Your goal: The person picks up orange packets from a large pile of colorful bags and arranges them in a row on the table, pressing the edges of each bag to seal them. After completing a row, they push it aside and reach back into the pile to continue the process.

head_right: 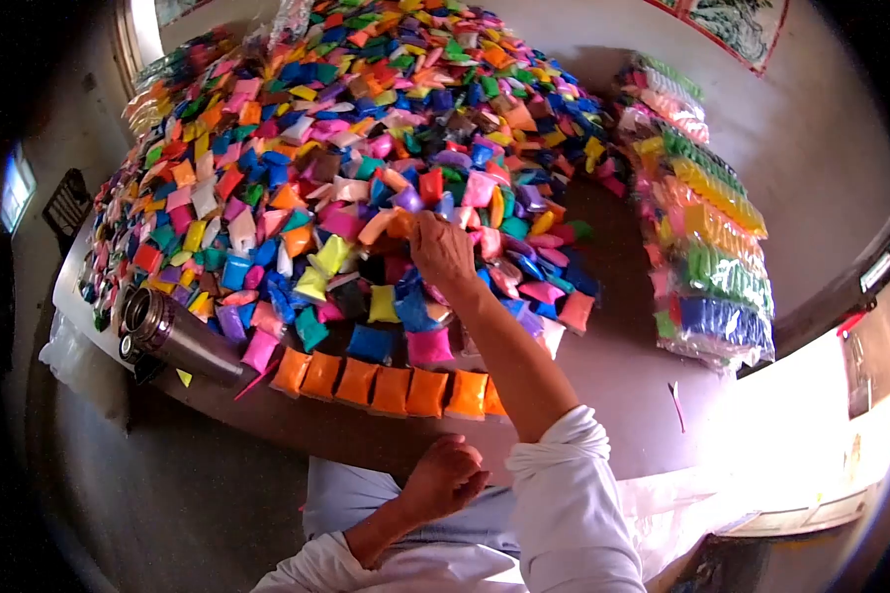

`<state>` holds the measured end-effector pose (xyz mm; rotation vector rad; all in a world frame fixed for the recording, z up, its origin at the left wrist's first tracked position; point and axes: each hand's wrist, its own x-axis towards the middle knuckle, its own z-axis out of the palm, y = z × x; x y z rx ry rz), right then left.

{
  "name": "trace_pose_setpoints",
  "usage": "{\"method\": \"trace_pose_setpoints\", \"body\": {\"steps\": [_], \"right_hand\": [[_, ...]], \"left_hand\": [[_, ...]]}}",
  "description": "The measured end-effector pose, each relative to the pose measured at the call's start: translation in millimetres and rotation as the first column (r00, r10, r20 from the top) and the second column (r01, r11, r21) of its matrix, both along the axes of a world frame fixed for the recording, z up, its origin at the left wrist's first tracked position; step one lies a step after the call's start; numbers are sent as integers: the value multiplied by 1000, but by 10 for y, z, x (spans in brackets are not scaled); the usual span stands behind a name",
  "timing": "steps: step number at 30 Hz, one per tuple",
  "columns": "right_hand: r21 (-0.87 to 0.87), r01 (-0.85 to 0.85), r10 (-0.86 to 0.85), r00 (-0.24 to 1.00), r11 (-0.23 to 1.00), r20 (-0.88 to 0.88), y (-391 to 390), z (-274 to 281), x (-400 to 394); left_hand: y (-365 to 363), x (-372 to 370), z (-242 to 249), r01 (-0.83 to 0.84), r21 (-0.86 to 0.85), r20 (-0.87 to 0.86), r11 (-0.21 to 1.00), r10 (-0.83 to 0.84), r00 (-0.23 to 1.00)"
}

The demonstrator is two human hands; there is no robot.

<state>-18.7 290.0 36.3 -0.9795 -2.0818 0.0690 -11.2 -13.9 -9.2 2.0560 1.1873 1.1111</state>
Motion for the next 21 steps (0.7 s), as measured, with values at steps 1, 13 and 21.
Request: {"method": "trace_pose_setpoints", "body": {"steps": [1, 13, 21], "right_hand": [[2, -54, 54, 997, 999, -59, -123, 96, 109], [-751, -573, -126, 761, 328, -636, -1814, 110, 2000], [-740, -641, -88, 741, 205, -666, -2444, -116, 2142]], "left_hand": [[18, -10, 5, 7, -46, -44, 999, -9, 999], [46, 62, 95, -65, 106, 37, 992, 61, 997], [40, 59, 34, -30, 83, 21, 996, 28, 999]]}}
